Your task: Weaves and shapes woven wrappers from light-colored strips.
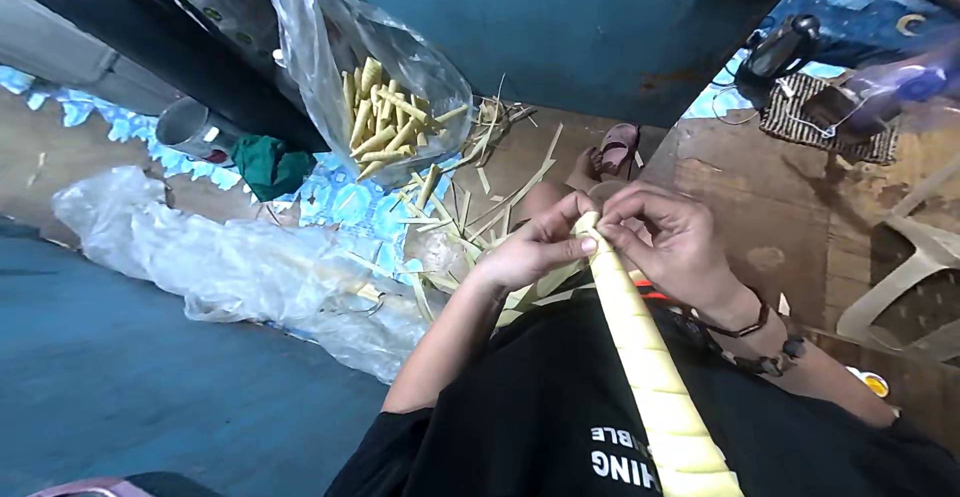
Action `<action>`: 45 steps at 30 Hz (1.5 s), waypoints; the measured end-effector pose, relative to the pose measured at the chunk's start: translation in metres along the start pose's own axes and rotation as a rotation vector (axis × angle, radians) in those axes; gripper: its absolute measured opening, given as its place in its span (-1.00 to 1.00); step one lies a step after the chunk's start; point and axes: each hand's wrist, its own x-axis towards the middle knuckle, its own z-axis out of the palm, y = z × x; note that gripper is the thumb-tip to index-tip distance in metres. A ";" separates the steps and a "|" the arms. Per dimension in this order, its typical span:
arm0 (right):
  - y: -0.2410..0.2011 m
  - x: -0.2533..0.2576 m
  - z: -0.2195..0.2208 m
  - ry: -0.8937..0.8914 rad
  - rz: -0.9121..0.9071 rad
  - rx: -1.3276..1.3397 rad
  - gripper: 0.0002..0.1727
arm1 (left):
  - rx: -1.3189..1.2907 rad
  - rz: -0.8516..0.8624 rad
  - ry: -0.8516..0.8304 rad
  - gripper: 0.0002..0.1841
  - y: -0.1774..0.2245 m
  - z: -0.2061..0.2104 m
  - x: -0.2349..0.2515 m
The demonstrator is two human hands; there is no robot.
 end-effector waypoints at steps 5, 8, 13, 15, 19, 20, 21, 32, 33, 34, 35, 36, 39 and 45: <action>0.029 -0.005 -0.008 -0.041 0.106 0.044 -0.89 | 0.205 -0.020 0.256 -0.87 -0.004 -0.004 -0.007; 0.078 -0.032 -0.021 -0.275 0.271 -0.317 -0.71 | 0.398 0.010 0.464 -0.89 0.005 -0.031 -0.021; 0.113 -0.081 -0.025 -0.776 0.674 -0.561 -0.54 | 0.408 0.075 0.880 -0.82 0.012 -0.068 -0.040; 0.113 -0.089 -0.029 -0.707 0.597 -0.507 -0.67 | 0.341 0.133 0.966 -0.81 0.010 -0.069 -0.041; 0.098 -0.087 -0.029 -0.779 0.617 -0.491 -0.56 | 0.241 0.242 1.114 -0.85 -0.002 -0.064 -0.032; 0.098 -0.089 -0.027 -0.763 0.603 -0.496 -0.55 | 0.219 0.257 1.154 -0.86 -0.004 -0.062 -0.029; 0.099 -0.092 -0.026 -0.735 0.570 -0.506 -0.58 | 0.204 0.270 1.179 -0.86 -0.006 -0.060 -0.027; 0.097 -0.104 -0.024 -0.738 0.591 -0.652 -0.68 | 0.151 0.094 0.933 -0.74 -0.010 -0.031 -0.038; 0.097 -0.103 -0.026 -0.726 0.593 -0.610 -0.68 | 0.148 0.085 0.901 -0.71 -0.009 -0.029 -0.038; 0.093 -0.100 -0.028 -0.700 0.610 -0.567 -0.67 | 0.149 0.079 0.869 -0.68 -0.008 -0.026 -0.038; 0.086 -0.095 -0.030 -0.667 0.632 -0.534 -0.65 | 0.148 0.070 0.840 -0.66 -0.006 -0.023 -0.037; 0.076 -0.090 -0.032 -0.629 0.654 -0.506 -0.61 | 0.142 0.054 0.814 -0.64 -0.005 -0.021 -0.036; 0.049 -0.080 -0.031 -0.433 0.573 -0.465 -0.47 | 0.118 0.008 0.718 -0.56 -0.004 -0.009 -0.031; 0.024 -0.056 -0.011 -0.104 0.204 -0.613 -0.51 | 0.049 0.026 0.616 -0.58 -0.013 0.017 -0.015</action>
